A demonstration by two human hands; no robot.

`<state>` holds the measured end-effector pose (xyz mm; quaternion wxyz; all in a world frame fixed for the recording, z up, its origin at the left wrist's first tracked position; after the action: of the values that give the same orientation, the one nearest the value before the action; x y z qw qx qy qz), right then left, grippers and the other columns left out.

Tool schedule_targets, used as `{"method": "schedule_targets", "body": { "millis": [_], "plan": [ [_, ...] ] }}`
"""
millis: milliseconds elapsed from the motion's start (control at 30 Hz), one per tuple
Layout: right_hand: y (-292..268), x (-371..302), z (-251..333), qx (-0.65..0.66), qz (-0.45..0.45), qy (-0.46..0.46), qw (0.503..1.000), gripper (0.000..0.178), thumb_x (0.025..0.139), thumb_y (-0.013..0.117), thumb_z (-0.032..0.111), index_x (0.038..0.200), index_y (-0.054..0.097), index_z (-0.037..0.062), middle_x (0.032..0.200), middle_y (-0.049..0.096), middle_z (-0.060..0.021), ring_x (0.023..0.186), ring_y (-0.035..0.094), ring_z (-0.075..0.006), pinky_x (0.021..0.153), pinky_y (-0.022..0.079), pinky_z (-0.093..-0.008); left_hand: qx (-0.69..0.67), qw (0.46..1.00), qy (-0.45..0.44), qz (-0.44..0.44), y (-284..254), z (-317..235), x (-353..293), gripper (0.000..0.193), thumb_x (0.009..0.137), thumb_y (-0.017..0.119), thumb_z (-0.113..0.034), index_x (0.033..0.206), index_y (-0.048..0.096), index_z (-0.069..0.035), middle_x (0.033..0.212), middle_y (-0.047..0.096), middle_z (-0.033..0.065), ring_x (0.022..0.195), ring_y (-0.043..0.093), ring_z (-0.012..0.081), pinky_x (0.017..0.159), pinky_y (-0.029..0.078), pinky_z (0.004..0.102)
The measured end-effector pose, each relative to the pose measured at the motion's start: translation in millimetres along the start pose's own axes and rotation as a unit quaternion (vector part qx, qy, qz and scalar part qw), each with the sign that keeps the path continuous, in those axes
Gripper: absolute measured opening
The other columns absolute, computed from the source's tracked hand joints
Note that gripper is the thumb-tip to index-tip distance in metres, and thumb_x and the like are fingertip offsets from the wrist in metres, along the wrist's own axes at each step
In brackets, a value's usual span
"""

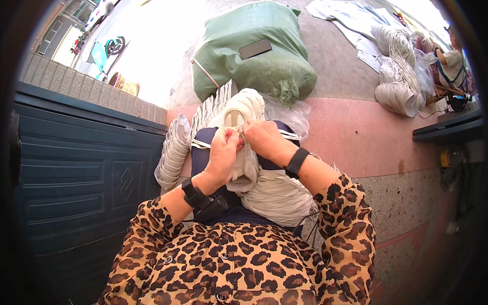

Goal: Thread laces through the eyelets of a sneaker.

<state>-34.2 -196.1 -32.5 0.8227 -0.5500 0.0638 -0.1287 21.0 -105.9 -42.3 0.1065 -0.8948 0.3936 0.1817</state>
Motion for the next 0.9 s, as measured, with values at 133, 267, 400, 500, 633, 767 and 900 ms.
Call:
{"method": "schedule_targets", "body": {
  "millis": [133, 267, 400, 500, 633, 767, 900],
  "plan": [
    [-9, -5, -3, 0.011, -0.059, 0.031, 0.998, 0.012, 0.076, 0.058, 0.016, 0.078, 0.064, 0.0063, 0.083, 0.062, -0.0062, 0.086, 0.058, -0.0238, 0.071, 0.042, -0.0399, 0.061, 0.996, 0.053, 0.028, -5, -34, -3, 0.013, 0.093, 0.045, -0.013, 0.101, 0.045, -0.002, 0.079, 0.055, 0.0045, 0.067, 0.056, 0.0092, 0.059, 0.048, 0.0215],
    [-20, -11, 5, -0.075, -0.127, 0.018, 0.989, 0.018, 0.08, 0.057, 0.025, 0.075, 0.064, 0.0089, 0.074, 0.06, -0.0051, 0.081, 0.053, -0.0198, 0.074, 0.036, -0.035, 0.21, 0.966, 0.149, 0.007, -31, -62, 14, 0.018, 0.091, 0.047, -0.011, 0.108, 0.05, -0.004, 0.059, 0.052, 0.0014, 0.055, 0.054, 0.0064, 0.048, 0.042, 0.0209],
    [-12, -19, 19, -0.084, -0.108, 0.032, 0.99, 0.026, 0.08, 0.057, 0.03, 0.077, 0.063, 0.0047, 0.077, 0.061, -0.0077, 0.082, 0.053, -0.0223, 0.074, 0.036, -0.0355, 0.357, 0.903, 0.24, 0.007, -35, -55, 19, 0.02, 0.089, 0.048, -0.013, 0.101, 0.061, -0.005, 0.063, 0.059, 0.0083, 0.059, 0.059, 0.016, 0.053, 0.042, 0.0288],
    [-14, -26, 21, -0.052, -0.123, 0.033, 0.99, 0.023, 0.08, 0.057, 0.026, 0.081, 0.061, 0.0033, 0.082, 0.062, -0.011, 0.083, 0.054, -0.0258, 0.074, 0.039, -0.0384, 0.425, 0.869, 0.25, 0.024, -17, -50, 11, 0.02, 0.084, 0.054, -0.02, 0.092, 0.064, -0.005, 0.067, 0.061, 0.0136, 0.063, 0.061, 0.025, 0.058, 0.044, 0.0356],
    [-5, -15, 6, 0.033, -0.01, 0.038, 0.999, 0.02, 0.074, 0.056, 0.018, 0.083, 0.062, 0.0011, 0.083, 0.062, -0.015, 0.09, 0.056, -0.0292, 0.075, 0.043, -0.0407, 0.542, 0.8, 0.255, 0.029, 7, -44, 8, 0.02, 0.076, 0.062, -0.028, 0.078, 0.063, -0.008, 0.068, 0.062, 0.0142, 0.067, 0.061, 0.0303, 0.062, 0.043, 0.041],
    [3, -14, 0, 0.088, 0.007, -0.004, 0.996, 0.019, 0.073, 0.054, 0.012, 0.085, 0.06, -0.0012, 0.087, 0.061, -0.018, 0.088, 0.055, -0.034, 0.078, 0.044, -0.0431, 0.602, 0.758, 0.249, 0.005, 8, -36, 9, 0.018, 0.075, 0.062, -0.027, 0.071, 0.061, -0.009, 0.072, 0.063, 0.0116, 0.072, 0.062, 0.0286, 0.067, 0.04, 0.0421],
    [2, -18, 3, 0.113, -0.035, -0.04, 0.992, 0.016, 0.072, 0.052, 0.007, 0.084, 0.058, -0.0013, 0.084, 0.059, -0.0162, 0.086, 0.053, -0.0328, 0.078, 0.042, -0.0409, 0.635, 0.724, 0.268, -0.013, 12, -28, 8, 0.017, 0.075, 0.061, -0.026, 0.073, 0.06, -0.009, 0.076, 0.063, 0.0101, 0.076, 0.062, 0.027, 0.068, 0.039, 0.0422]
  ]
}}
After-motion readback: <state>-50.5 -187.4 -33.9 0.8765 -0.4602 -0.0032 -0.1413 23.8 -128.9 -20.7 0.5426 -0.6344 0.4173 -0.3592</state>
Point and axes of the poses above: each hand's wrist, its own x-axis towards the middle knuckle, its own y-axis out of the palm, z = x × y, the point moved 7 cm from there along x, towards the middle knuckle
